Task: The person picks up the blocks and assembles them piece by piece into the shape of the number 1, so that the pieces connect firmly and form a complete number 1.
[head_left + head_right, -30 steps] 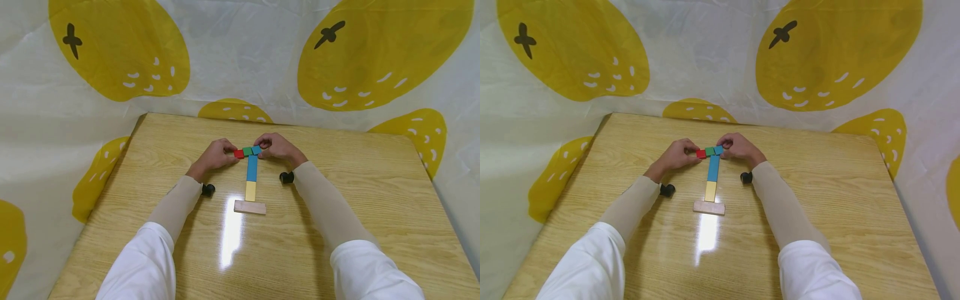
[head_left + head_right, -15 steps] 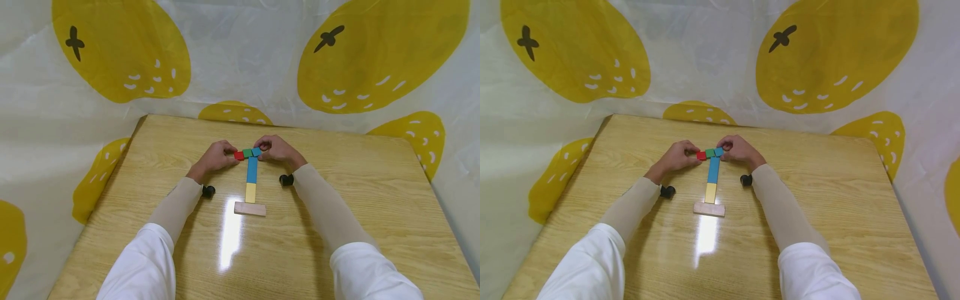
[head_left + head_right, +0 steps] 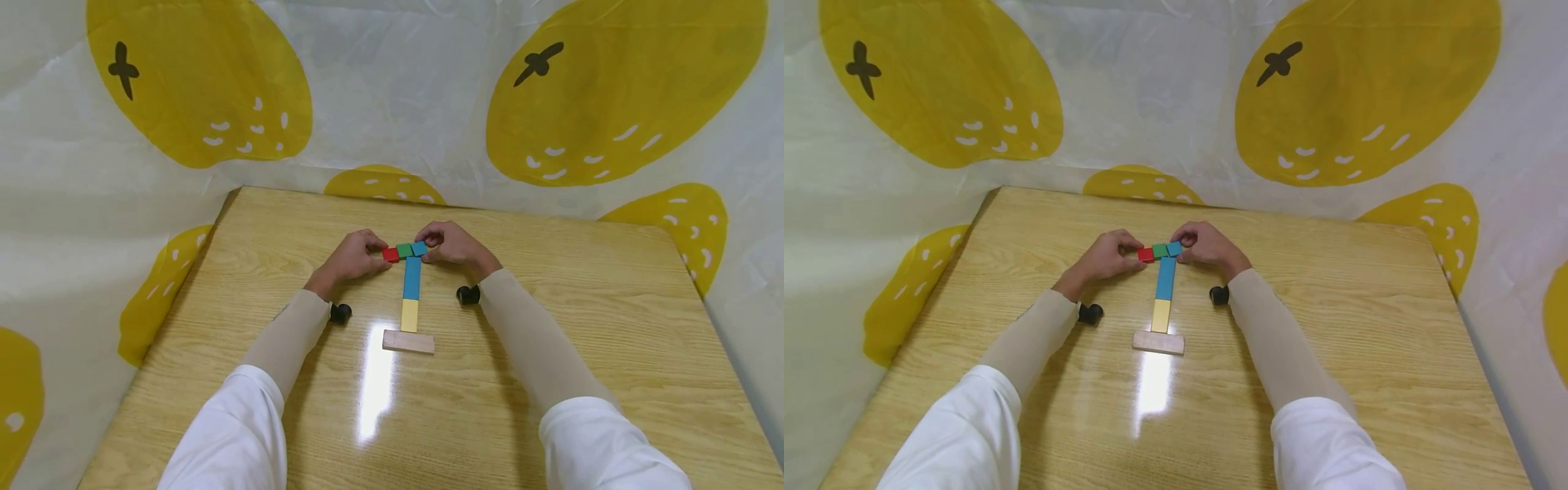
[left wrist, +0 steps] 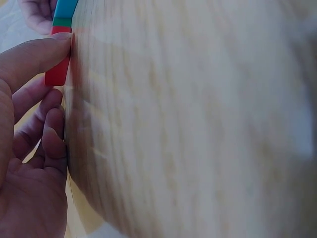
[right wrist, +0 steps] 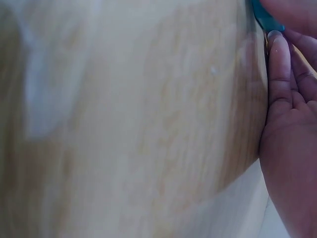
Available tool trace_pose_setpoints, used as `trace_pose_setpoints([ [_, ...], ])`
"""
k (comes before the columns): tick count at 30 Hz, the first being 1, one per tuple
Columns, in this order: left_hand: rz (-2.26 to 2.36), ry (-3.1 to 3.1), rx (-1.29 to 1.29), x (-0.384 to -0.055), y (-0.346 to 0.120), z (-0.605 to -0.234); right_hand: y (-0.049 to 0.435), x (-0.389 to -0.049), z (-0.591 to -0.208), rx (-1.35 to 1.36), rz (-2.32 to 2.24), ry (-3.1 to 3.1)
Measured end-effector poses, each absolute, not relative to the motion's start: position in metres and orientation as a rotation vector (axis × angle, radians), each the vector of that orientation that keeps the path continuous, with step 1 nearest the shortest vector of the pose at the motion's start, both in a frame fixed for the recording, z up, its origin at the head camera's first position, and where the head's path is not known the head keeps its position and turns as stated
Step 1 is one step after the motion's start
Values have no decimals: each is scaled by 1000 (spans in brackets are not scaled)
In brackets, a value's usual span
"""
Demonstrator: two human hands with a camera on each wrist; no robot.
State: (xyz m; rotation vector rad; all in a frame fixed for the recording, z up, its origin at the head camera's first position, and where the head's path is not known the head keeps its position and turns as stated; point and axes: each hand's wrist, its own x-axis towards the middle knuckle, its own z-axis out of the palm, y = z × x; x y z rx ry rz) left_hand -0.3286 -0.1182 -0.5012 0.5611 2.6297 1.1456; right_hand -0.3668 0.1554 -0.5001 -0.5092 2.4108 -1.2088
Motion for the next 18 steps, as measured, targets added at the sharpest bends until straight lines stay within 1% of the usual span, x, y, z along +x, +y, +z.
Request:
trace_pose_setpoints([
  [9, 1136, 2622, 586, -329, -115, -499, 156, -363, -495, -465, -1197, 2404],
  [14, 1150, 2613, 568, -327, -116, -499, 158, -361, -500, -510, -1228, 2424],
  [18, 1183, 2605, 535, -323, -128, -493, 161, -357, -502, -549, -1303, 2418],
])
